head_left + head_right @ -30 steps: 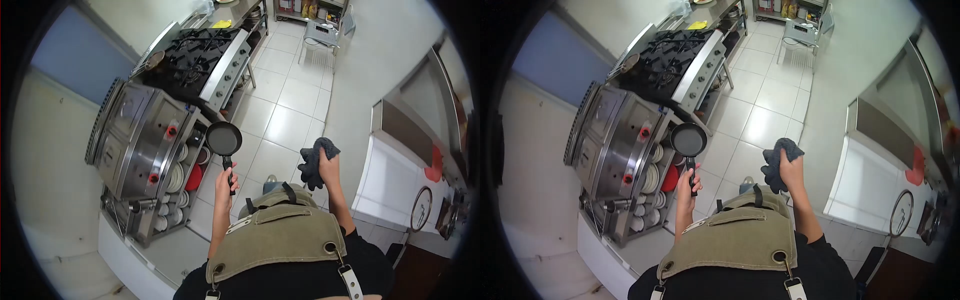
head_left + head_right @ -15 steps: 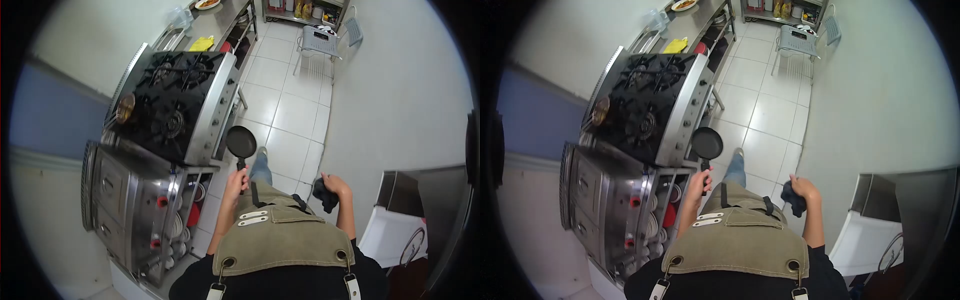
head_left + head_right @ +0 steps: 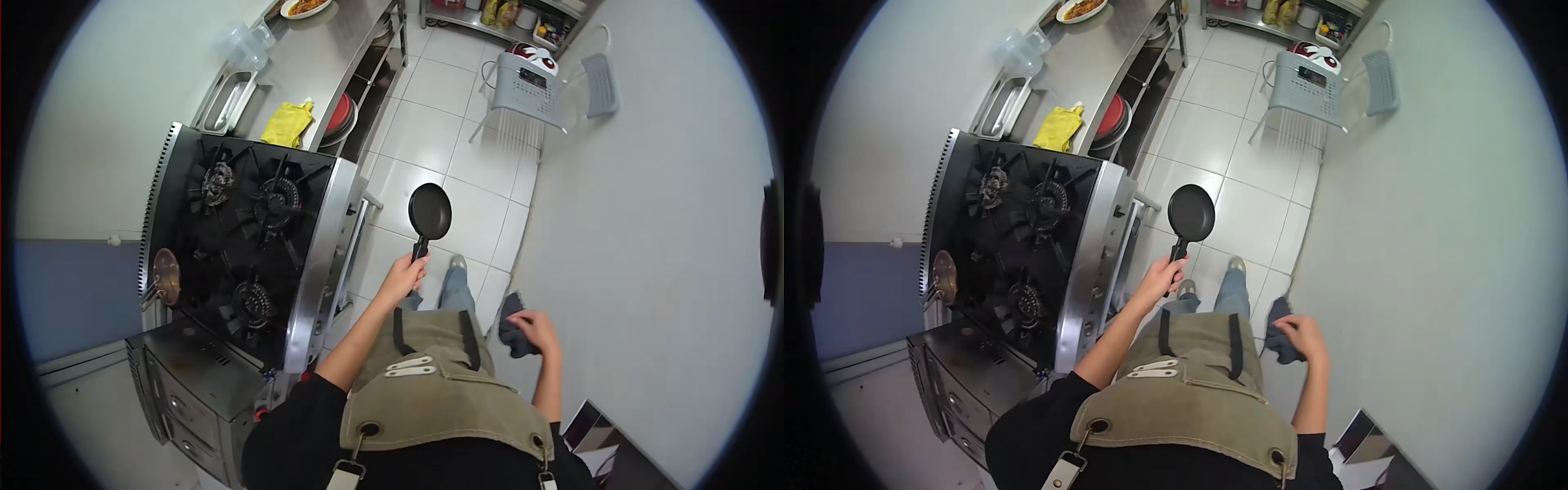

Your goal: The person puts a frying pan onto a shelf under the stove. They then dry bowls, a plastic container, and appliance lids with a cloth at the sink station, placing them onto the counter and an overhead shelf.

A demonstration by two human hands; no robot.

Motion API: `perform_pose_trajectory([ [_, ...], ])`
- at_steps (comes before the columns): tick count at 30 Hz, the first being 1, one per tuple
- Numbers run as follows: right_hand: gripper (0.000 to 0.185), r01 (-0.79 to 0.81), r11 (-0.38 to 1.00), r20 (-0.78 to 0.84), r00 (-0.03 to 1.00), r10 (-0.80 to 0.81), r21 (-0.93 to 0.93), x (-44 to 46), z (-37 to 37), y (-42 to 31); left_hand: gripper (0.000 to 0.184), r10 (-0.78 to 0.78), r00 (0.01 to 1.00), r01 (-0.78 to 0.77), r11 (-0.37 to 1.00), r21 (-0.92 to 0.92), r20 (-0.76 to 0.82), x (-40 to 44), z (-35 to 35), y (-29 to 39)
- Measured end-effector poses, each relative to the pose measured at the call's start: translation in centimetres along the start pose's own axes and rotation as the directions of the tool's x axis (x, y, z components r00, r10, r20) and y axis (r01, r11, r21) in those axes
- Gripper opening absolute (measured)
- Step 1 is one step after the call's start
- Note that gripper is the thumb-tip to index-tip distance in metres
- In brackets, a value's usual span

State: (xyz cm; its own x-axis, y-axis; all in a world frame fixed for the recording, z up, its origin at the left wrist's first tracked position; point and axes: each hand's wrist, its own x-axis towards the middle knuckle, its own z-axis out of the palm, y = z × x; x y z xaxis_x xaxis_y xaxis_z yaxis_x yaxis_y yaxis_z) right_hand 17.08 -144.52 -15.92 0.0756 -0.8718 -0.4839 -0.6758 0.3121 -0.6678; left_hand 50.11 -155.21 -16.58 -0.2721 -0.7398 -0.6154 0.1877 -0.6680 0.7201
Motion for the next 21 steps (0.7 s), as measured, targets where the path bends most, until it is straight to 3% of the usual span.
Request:
perform_pose_trajectory([
  [2, 0.015, -0.053, 0.998, 0.125, 0.991, 0.056, -0.028, 4.5, 1.1, 0.5, 0.026, -0.009, 0.997, 0.007, 1.0, -0.027, -0.076, 2.7, -0.1, -1.6],
  [4, 0.017, 0.047, 0.999, 0.162, 0.986, -0.045, -0.005, 9.3, 3.0, 2.7, 0.024, -0.005, 0.987, 0.002, 1.0, -0.018, -0.161, 5.2, -0.9, -4.5],
  [6, 0.019, 0.049, 0.996, 0.257, 0.966, -0.028, -0.078, 13.9, 4.0, 2.5, 0.023, -0.053, 0.955, 0.088, 0.99, 0.107, -0.291, 6.7, -1.7, -8.1],
  [8, 0.022, -0.018, 0.998, 0.349, 0.936, 0.037, -0.059, 19.6, 5.7, 4.9, 0.025, -0.069, 0.922, 0.081, 0.997, 0.016, -0.382, 7.1, -2.4, -11.9],
  [9, 0.026, 0.01, 0.999, 0.362, 0.932, 0.009, -0.051, 22.1, 6.7, 6.8, 0.027, -0.015, 0.86, 0.141, 0.967, 0.211, -0.509, 7.3, -2.5, -13.4],
  [10, 0.026, -0.049, 0.992, 0.369, 0.925, 0.088, -0.112, 24.2, 6.4, 5.1, 0.03, 0.05, 0.785, 0.245, 0.89, 0.385, -0.617, 7.2, -2.4, -14.7],
  [11, 0.027, -0.069, 0.993, 0.41, 0.907, 0.101, -0.093, 26.7, 7.1, 6.4, 0.03, 0.044, 0.753, 0.254, 0.901, 0.351, -0.656, 7.1, -2.0, -15.8],
  [13, 0.028, -0.073, 0.994, 0.472, 0.876, 0.101, -0.076, 30.9, 10.2, 9.3, 0.035, 0.098, 0.591, 0.3, 0.894, 0.332, -0.8, 7.3, -1.6, -18.6],
  [15, 0.037, -0.444, 0.829, 0.563, 0.802, 0.199, 0.34, 34.0, 12.2, 10.4, 0.034, 0.08, 0.5, 0.311, 0.913, 0.264, -0.862, 7.8, -1.0, -21.9],
  [16, 0.037, -0.431, 0.838, 0.57, 0.801, 0.184, 0.335, 35.8, 13.3, 11.1, 0.032, 0.062, 0.427, 0.311, 0.927, 0.211, -0.902, 9.0, -1.1, -24.0],
  [18, 0.046, -0.585, 0.584, 0.636, 0.758, 0.145, 0.563, 38.4, 15.8, 10.2, 0.029, 0.074, 0.369, 0.259, 0.949, 0.179, -0.926, 11.0, -1.4, -27.4],
  [21, 0.052, -0.66, 0.332, 0.659, 0.74, 0.135, 0.673, 42.3, 21.2, 11.5, 0.023, 0.041, 0.288, 0.169, 0.981, 0.093, -0.957, 14.6, -2.7, -34.1],
])
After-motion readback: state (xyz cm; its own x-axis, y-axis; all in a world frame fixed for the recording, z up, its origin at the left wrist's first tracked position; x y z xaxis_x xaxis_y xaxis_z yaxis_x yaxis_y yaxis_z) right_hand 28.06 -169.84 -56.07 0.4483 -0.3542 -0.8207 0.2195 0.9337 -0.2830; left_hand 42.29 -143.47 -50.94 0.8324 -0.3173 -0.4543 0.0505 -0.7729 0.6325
